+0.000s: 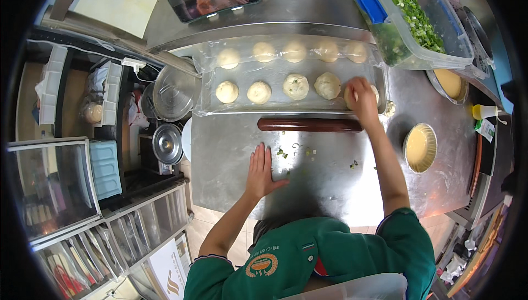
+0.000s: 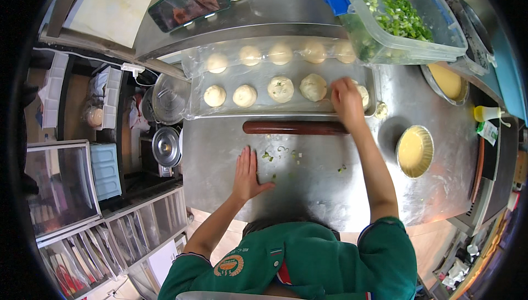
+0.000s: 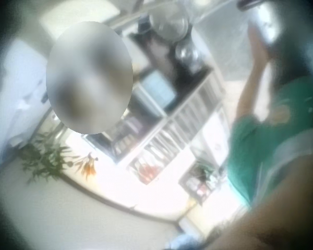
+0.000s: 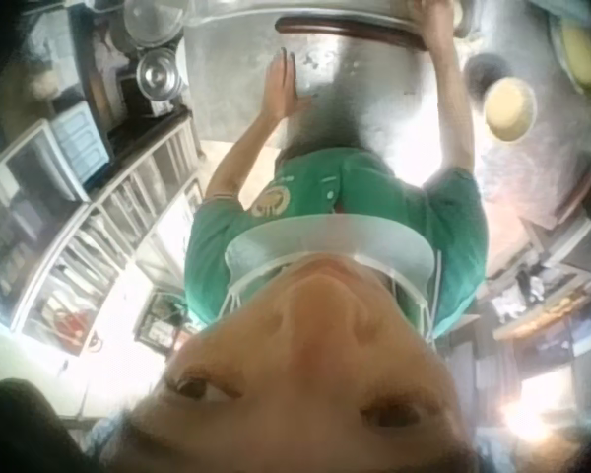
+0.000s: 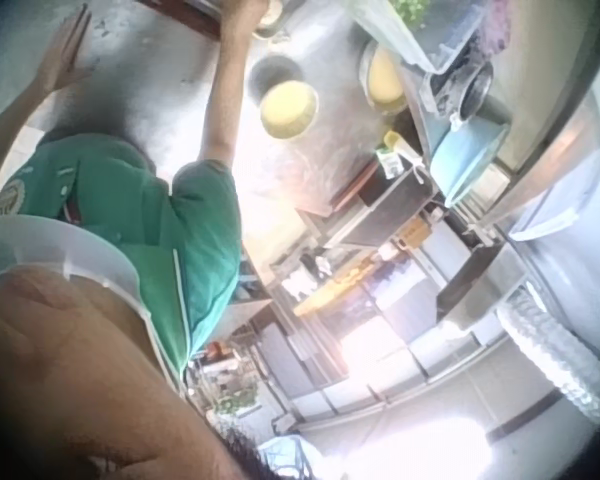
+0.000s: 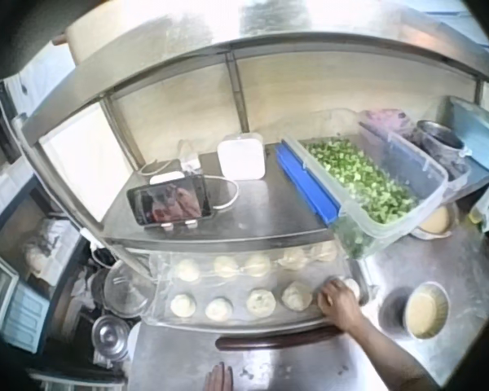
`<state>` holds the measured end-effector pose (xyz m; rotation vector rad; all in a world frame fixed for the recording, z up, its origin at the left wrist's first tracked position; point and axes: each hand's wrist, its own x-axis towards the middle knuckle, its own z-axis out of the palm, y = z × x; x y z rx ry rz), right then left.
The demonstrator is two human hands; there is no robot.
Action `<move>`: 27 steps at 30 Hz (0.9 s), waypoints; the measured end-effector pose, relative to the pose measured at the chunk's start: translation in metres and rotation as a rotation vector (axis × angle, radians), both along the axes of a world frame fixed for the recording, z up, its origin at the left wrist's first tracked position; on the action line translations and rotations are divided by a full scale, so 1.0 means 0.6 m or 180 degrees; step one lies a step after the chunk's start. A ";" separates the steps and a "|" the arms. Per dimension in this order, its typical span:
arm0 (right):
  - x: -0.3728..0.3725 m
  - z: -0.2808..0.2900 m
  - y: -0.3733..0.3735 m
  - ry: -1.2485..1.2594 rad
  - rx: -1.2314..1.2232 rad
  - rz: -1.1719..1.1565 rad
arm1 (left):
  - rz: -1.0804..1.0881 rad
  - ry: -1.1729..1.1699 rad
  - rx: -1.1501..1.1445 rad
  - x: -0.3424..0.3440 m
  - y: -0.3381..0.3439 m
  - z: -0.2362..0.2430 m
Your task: The person rolls out dough, spreads a yellow paste, sprinkles chopped green onions, and rolls the dough into a log. They then shape the log into a bun and place it on a tray. Later, they use tongs to remove baked buns from an oven and arrange them on a display counter.
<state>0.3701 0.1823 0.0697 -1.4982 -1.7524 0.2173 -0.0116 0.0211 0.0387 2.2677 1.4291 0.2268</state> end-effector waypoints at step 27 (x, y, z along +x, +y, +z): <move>0.502 -0.133 -0.749 -0.1256 -0.1045 -0.4254 | -0.1148 -0.0110 0.0417 0.339 -0.042 -0.019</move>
